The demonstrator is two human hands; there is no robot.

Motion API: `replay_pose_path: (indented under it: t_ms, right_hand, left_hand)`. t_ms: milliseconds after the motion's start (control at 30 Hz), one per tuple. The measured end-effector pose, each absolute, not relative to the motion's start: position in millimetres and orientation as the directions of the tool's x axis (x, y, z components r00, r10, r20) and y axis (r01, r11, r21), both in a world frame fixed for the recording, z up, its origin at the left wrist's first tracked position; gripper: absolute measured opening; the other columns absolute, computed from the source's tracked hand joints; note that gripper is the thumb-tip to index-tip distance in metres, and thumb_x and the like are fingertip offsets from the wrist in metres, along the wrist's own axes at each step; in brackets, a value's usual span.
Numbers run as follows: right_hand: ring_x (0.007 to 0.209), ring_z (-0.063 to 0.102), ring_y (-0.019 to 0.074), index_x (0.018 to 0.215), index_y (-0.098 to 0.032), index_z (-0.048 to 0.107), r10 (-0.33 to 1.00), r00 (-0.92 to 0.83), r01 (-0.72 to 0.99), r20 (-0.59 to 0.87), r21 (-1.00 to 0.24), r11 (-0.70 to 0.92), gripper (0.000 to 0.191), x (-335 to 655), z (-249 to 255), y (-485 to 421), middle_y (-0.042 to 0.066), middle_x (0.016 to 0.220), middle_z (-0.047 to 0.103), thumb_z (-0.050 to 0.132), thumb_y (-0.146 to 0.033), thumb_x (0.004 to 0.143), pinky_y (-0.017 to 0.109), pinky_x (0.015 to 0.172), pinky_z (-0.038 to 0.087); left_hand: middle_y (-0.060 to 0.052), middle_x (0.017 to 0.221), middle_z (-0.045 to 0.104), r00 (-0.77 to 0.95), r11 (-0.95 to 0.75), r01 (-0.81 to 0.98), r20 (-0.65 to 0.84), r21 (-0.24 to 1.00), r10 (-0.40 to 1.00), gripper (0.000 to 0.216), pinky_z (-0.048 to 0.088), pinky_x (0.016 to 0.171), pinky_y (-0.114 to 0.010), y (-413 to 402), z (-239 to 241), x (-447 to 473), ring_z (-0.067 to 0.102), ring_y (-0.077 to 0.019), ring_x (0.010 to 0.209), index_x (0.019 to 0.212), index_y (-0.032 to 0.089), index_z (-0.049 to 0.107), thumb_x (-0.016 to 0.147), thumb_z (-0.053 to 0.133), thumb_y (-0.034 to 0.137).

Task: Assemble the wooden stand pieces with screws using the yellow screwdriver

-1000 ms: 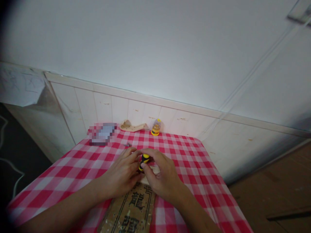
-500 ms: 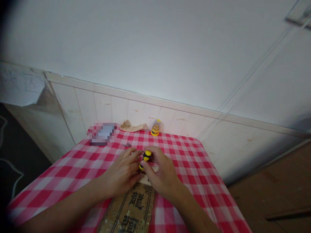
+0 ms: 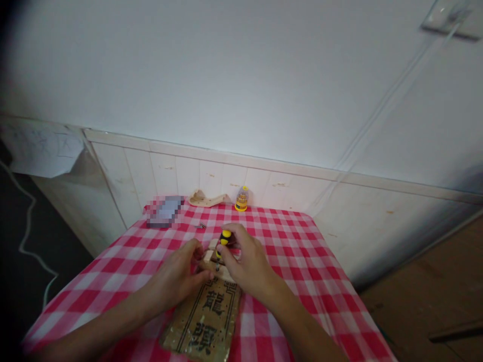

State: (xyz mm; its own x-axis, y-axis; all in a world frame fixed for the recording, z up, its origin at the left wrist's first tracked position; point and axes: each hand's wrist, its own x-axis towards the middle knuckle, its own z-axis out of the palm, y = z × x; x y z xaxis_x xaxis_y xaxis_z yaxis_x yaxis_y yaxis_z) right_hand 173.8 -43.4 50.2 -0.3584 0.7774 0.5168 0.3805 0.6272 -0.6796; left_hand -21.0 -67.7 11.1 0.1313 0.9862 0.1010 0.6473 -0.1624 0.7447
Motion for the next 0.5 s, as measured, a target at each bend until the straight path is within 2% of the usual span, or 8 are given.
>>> replay_pose_path:
  t_ms: [200,400,500]
  right_hand:
    - [0.087,0.075,0.0184,0.118,-0.025,0.057,0.766,-0.355,0.365,0.536,-0.675,0.641,0.026,174.7,49.3,-41.5,0.003,0.098,0.071,0.061,-0.018,0.093,0.033,0.077,0.063]
    - [0.087,0.076,0.0186,0.118,-0.025,0.057,0.767,-0.350,0.367,0.538,-0.674,0.641,0.027,175.8,48.7,-41.9,0.003,0.098,0.073,0.061,-0.018,0.092,0.034,0.079,0.064]
    - [0.087,0.076,0.0188,0.117,-0.024,0.058,0.763,-0.349,0.381,0.544,-0.661,0.646,0.027,175.7,49.2,-42.2,0.004,0.097,0.073,0.061,-0.019,0.092,0.034,0.079,0.064]
  left_hand:
    - [0.001,0.084,0.064,-0.040,0.001,0.493,0.021,0.870,0.999,0.025,0.045,0.066,-0.029,-65.5,-11.7,-4.4,0.062,-0.0184,0.076,0.095,0.021,0.049,0.081,0.069,0.029]
    - [0.003,0.077,0.059,-0.075,0.009,0.358,0.020,0.934,0.997,0.018,0.045,0.063,-0.027,-57.0,-28.6,0.4,0.059,-0.0159,0.071,0.089,0.021,0.048,0.081,0.065,0.022]
    - [0.002,0.081,0.061,-0.090,-0.009,0.310,0.039,0.951,0.995,0.021,0.048,0.065,-0.028,-59.2,-30.3,2.2,0.062,-0.0166,0.074,0.093,0.021,0.048,0.082,0.065,0.024]
